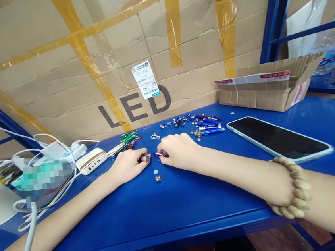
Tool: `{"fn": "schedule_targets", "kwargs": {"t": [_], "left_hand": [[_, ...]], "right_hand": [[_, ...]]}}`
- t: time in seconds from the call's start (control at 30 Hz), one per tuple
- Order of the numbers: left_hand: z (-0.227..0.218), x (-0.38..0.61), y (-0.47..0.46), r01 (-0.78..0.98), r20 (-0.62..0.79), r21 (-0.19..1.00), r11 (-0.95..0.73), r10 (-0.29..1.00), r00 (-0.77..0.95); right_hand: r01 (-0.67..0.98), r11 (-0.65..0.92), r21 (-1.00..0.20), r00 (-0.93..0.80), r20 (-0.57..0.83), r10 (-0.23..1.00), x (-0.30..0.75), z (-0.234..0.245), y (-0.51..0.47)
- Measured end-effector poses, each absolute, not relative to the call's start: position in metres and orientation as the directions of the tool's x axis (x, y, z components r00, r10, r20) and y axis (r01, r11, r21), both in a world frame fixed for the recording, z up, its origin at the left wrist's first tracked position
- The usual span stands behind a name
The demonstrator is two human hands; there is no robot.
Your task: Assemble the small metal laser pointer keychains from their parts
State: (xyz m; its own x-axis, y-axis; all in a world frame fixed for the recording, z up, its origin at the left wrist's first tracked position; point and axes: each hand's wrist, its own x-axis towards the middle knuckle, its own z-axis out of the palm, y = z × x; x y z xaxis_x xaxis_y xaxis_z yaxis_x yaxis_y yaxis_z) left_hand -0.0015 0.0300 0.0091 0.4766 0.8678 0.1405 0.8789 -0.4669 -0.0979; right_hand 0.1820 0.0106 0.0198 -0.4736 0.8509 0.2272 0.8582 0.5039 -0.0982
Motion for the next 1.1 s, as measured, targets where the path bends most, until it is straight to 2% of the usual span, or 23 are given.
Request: {"fn": "schedule_targets", "kwargs": {"t": [0.77,1.1], "left_hand": [[0.0068,-0.0025,0.0319,0.875,0.151,-0.101,-0.473,0.862,0.484],[0.0066,-0.0008,0.0325,0.865,0.174,-0.140,-0.483,0.848,0.501]], "right_hand": [[0.859,0.505,-0.084,-0.480,0.210,0.852,0.1819,0.0190,0.0129],[0.840,0.541,-0.051,-0.517,0.229,0.825,0.1846,0.0151,0.0141]]}}
